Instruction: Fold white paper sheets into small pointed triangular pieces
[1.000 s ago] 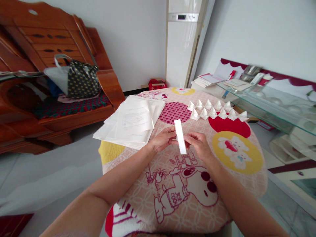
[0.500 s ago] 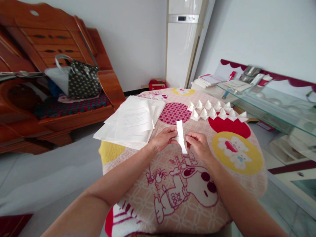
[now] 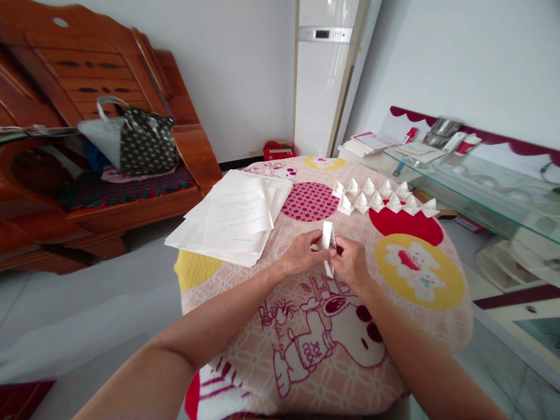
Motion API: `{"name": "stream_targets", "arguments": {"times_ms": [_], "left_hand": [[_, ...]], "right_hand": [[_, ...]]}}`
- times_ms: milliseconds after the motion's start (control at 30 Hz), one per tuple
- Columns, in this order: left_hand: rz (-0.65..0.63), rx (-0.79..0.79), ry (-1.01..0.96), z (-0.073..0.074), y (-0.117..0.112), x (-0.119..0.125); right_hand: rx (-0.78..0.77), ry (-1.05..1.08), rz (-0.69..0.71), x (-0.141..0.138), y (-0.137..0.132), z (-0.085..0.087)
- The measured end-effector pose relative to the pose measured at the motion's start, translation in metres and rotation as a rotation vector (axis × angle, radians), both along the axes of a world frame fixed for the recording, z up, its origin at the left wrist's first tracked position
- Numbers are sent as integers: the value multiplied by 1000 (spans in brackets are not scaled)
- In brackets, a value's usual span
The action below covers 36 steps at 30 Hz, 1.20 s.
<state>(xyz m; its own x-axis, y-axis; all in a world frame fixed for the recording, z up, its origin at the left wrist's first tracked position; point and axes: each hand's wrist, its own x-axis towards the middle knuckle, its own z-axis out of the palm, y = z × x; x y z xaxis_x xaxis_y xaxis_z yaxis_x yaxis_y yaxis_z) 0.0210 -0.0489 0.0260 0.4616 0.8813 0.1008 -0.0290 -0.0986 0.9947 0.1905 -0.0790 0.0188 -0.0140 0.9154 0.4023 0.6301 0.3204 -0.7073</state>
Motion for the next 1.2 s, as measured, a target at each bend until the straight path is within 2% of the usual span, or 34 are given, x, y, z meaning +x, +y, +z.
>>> {"name": "stream_targets", "arguments": {"times_ms": [100,367,567,700,800,900,933,1033,1200], "left_hand": [[17,115,92,-1,-1,2],[131,311,141,0,-8,6],[270,487,364,-12,-2,7],[327,581,369,-20,5,4],[389,622,322,-15,3,2],[461,645,273,-3,-7,0],[455,633,255,1,-11,0],[296,562,211,7,-21,2],[79,406,55,3,-20,12]], "right_hand": [[32,0,-27,-1,0,-2],[158,40,-68,-8,3,-8],[213,-52,-47,-9,2,-11],[259,-92,-79,-7,2,-10],[293,-95,-120,-6,1,-8],[319,-115,-183,-3,2,-7],[323,-134,-204,-2,2,-7],[336,-214,-242,2,5,-12],[471,-363,-203,3,8,-21]]}}
